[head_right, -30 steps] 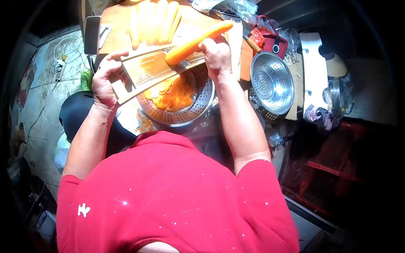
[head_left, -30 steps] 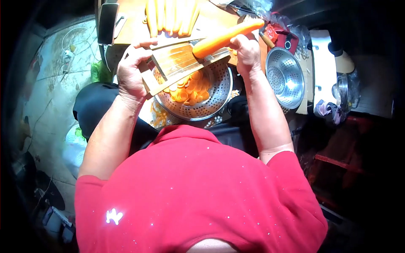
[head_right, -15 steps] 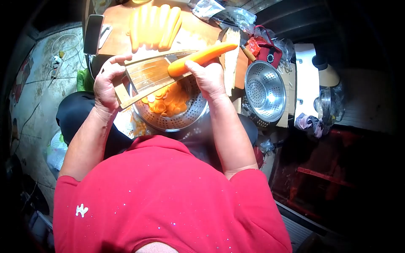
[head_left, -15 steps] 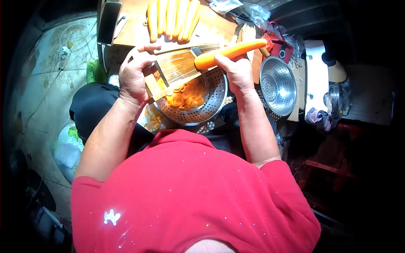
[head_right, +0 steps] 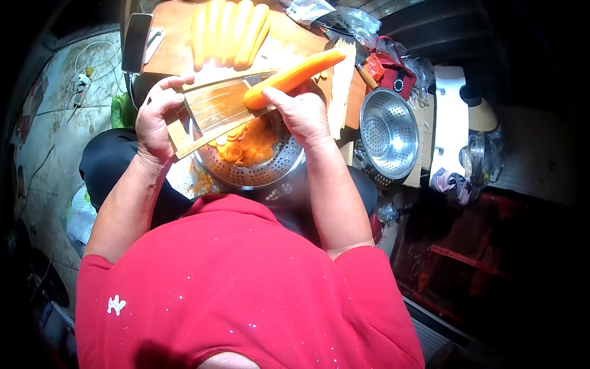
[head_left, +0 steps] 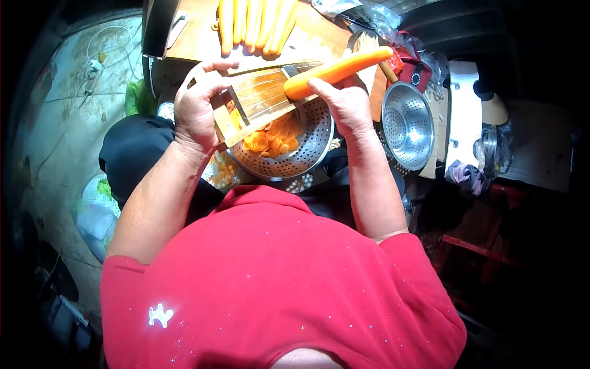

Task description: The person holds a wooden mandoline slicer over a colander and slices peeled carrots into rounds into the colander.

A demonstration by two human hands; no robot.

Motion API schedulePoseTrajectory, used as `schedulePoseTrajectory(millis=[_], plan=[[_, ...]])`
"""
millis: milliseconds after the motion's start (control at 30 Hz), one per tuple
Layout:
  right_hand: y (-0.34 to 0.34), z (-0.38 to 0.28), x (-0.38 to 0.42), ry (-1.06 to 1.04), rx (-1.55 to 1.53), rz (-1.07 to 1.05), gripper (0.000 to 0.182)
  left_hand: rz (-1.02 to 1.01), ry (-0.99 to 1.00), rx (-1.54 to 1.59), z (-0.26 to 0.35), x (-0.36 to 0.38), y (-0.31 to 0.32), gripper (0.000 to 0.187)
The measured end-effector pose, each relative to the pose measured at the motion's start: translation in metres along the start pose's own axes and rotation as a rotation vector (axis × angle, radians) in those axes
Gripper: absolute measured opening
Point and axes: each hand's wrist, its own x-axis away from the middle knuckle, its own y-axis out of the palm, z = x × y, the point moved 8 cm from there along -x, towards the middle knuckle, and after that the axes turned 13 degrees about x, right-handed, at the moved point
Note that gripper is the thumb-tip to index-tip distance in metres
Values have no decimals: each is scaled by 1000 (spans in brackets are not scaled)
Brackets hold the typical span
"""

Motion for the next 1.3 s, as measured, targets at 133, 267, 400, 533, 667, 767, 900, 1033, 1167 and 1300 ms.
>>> schedulePoseTrajectory(millis=[133,267,400,533,667,767,900,1033,1167,1300], plan=[[-5,1,1,-68,83,104,48,20,-2,-23,2,1,1,34],[0,-4,8,-69,98,60,47,39,-4,-39,1,1,-1,34],[-4,0,0,-154,144,46,44,52,8,-27,2,3,0,34],[-53,46,-45,-177,417,214,35,60,9,-49,3,6,2,35],[-65,53,-55,-66,477,249,31,60,19,-84,4,6,3,35],[-10,-2,-14,-141,299,54,35,57,18,-56,2,5,4,35],[11,-17,11,-271,406,161,37,50,12,-47,2,10,5,36],[-53,45,-33,96,572,245,32,65,10,-92,2,8,3,37],[-15,11,-16,-148,348,99,29,38,13,-57,2,6,0,37],[14,-23,16,-228,513,117,32,41,-1,-39,1,7,1,36]])
